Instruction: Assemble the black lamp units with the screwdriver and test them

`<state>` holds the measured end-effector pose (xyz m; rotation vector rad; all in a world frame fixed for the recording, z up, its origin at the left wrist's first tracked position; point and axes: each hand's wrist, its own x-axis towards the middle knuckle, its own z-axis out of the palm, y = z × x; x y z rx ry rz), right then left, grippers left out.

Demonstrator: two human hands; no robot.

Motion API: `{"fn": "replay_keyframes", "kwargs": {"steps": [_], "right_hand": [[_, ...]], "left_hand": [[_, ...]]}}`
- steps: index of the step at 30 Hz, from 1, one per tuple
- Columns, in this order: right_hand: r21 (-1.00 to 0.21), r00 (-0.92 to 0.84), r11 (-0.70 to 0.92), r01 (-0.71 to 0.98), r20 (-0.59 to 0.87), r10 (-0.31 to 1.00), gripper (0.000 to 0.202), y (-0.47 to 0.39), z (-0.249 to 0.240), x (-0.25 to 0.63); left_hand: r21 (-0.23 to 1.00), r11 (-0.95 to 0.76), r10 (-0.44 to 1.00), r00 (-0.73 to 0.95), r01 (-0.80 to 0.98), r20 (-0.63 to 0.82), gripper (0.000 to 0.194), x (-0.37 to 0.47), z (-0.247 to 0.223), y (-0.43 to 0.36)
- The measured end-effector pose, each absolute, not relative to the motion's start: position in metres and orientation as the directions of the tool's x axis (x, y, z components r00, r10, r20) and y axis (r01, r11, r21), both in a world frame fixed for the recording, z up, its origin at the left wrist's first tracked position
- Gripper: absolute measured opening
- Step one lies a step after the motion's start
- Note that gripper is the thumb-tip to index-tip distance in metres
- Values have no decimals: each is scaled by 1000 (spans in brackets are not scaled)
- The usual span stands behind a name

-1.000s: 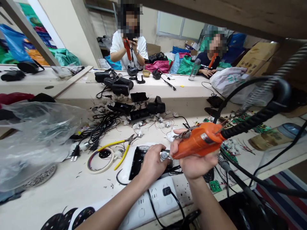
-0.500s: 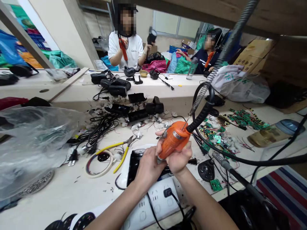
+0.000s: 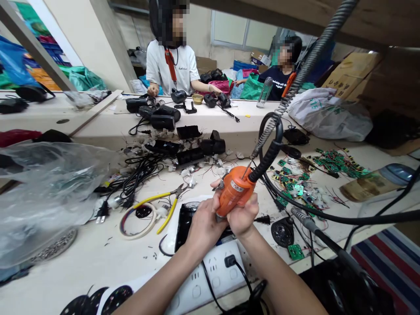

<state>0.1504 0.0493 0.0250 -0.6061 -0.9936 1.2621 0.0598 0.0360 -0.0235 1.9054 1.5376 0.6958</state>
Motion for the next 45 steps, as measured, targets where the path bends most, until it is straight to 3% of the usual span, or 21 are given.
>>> {"fn": "replay_keyframes", "kwargs": {"steps": [7, 14, 22, 31, 45], "right_hand": [[-821, 1, 240, -518, 281, 960, 70, 51, 23, 150], [-847, -43, 228, -479, 283, 958, 79, 55, 26, 147], [-881, -176, 163, -444, 264, 948, 76, 66, 24, 143], [-888, -296, 65, -456, 220, 930, 82, 82, 24, 141], [-889, -271, -22, -458, 117, 955, 82, 85, 29, 143]], "left_hand": [[718, -157, 979, 201, 678, 24, 21, 59, -24, 36], [727, -195, 976, 205, 658, 77, 25, 59, -28, 37], [755, -56, 987, 151, 654, -58, 19, 61, -11, 38], [760, -80, 989, 147, 645, -21, 25, 60, -25, 38], [771, -112, 988, 155, 627, 17, 37, 60, -29, 40]]}}
